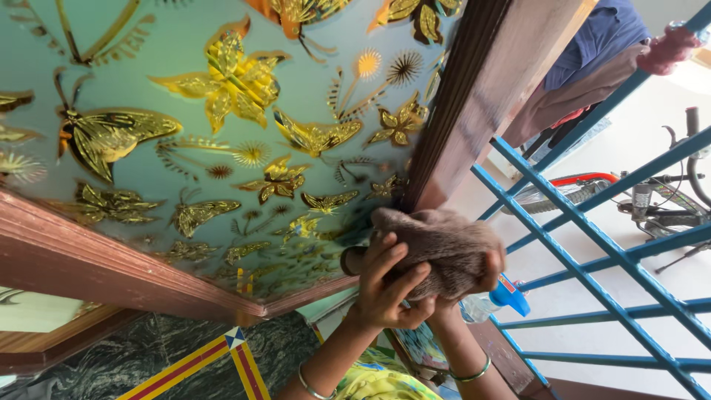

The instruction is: The person wipes a decorative glass window pane with a brown cloth, then sprays it with a cleaning solution from a blue bottle and continues wiping. The window features a butterfly pattern and is set in a wooden frame.

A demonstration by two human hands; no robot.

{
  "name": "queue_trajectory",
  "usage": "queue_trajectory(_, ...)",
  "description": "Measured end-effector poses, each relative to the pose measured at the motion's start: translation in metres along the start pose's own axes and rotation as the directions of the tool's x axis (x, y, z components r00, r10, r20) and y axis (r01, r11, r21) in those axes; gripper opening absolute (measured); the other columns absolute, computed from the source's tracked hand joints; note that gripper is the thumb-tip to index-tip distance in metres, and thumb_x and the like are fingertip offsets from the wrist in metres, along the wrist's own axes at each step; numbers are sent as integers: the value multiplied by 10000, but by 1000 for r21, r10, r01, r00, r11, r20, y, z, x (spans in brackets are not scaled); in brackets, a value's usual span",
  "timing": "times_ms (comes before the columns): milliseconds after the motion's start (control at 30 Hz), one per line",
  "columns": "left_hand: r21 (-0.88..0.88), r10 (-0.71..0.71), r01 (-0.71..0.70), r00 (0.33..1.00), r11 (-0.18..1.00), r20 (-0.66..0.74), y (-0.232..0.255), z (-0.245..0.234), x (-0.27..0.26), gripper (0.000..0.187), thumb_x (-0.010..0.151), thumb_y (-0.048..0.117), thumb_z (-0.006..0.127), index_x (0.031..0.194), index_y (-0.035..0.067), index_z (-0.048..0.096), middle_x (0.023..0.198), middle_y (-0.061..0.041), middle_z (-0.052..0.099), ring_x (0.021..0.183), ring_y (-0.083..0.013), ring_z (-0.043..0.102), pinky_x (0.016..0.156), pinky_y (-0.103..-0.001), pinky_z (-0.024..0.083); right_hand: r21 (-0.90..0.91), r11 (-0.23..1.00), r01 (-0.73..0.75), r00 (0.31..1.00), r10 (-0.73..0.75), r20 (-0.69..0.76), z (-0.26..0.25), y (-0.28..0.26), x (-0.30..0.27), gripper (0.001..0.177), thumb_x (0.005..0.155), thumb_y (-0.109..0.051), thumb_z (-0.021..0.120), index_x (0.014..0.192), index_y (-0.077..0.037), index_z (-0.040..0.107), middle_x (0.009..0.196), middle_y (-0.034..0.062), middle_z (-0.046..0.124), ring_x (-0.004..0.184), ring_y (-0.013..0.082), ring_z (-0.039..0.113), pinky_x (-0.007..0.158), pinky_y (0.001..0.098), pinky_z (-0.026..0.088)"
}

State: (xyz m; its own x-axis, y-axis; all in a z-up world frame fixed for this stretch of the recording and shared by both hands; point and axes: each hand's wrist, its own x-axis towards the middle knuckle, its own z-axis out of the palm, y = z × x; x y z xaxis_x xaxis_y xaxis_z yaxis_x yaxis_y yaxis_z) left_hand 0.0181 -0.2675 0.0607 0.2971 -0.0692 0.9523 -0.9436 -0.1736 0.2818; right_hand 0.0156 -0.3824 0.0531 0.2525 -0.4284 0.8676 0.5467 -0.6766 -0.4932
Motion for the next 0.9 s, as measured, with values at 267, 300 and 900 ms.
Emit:
queue_trajectory(267, 22, -60, 58, 993, 998, 101, -21, 10, 16, 553, 920, 344, 725, 1421, 151, 593, 1537, -183, 467, 1456, -412, 446, 1230, -565, 424, -66, 982, -177, 974, 184, 131, -4, 8, 6, 802, 928, -313, 736, 1568, -128, 288, 1564, 190, 324, 1489, 360, 388, 1263, 493, 375)
queue_trajectory(300, 34, -37, 33, 994, 999, 104, -26, 11, 9, 547, 914, 352, 726, 1410, 160, 600, 1522, -180, 480, 1445, -409, 448, 1223, -567, 421, -49, 979, -197, 974, 201, 108, -2, 19, -4, 784, 936, -301, 737, 1562, -122, 299, 1571, 190, 341, 1496, 354, 398, 1258, 481, 377)
queue_trajectory(900, 230, 20, -50, 991, 972, 131, -93, 45, -182, 453, 976, 495, 543, 1239, 131, 601, 1381, -161, 561, 1314, -354, 514, 1095, -535, 444, -279, 960, 20, 906, 101, 412, -25, 120, -163, 788, 752, -184, 758, 1428, -82, 366, 1434, 209, 263, 1368, 433, 344, 1105, 545, 390)
